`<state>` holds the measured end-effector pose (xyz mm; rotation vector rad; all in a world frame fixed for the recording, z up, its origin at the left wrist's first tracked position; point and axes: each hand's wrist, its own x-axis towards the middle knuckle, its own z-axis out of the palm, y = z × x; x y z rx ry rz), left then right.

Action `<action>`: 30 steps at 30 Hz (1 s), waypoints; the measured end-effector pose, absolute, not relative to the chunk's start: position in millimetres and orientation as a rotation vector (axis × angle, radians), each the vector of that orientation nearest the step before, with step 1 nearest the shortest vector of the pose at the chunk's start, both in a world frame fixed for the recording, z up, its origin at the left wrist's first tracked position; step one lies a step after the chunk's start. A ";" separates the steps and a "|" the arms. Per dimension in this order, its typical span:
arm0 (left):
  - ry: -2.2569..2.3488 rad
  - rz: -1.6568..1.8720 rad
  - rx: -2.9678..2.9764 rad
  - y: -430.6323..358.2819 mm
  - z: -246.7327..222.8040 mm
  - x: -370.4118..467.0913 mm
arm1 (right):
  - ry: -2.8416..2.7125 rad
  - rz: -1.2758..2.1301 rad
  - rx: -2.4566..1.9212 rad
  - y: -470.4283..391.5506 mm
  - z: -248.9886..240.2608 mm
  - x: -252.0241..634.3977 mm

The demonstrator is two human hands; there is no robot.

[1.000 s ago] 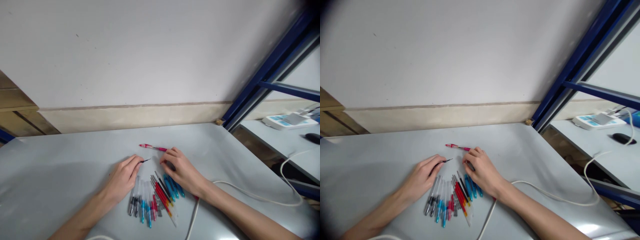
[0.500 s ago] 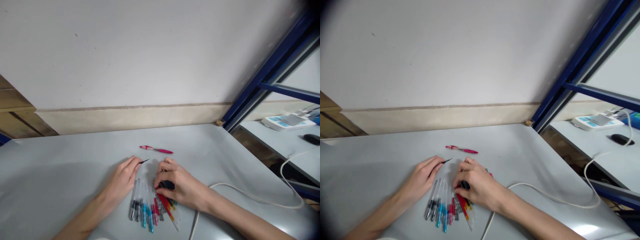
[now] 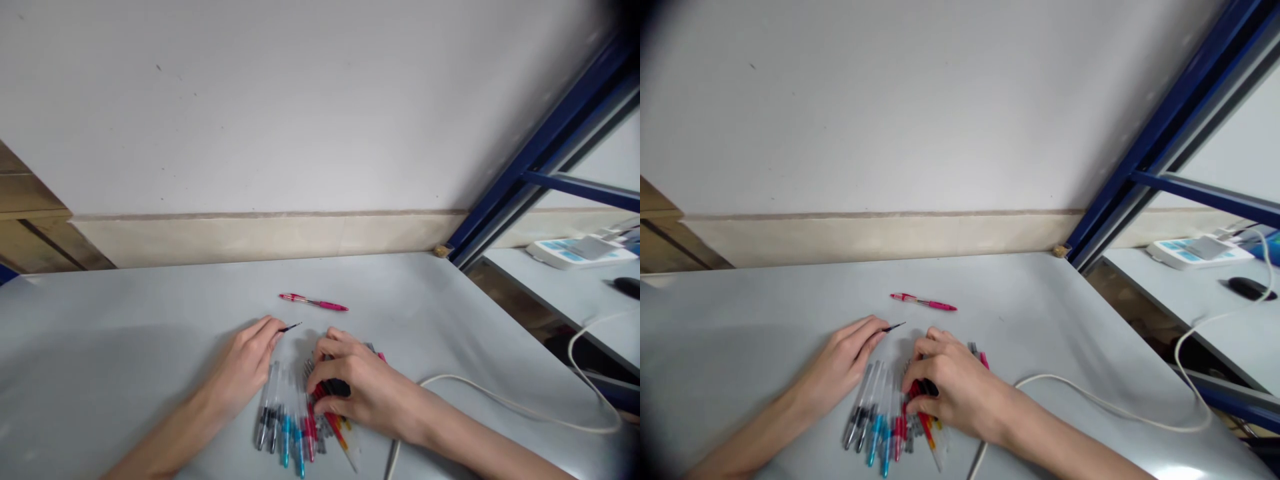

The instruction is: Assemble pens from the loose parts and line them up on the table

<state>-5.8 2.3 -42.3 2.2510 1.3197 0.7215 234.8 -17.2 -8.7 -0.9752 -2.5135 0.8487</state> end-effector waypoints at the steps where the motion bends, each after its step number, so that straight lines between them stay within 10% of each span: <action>1: 1.321 0.724 2.256 2.3 -42.3 -5.6 | -2.511 0.853 -0.973 -17.2 -8.8 234.7; 30: 1.365 0.683 2.261 0.9 -42.4 -4.3 | -2.449 0.871 -0.814 -16.4 -7.6 234.3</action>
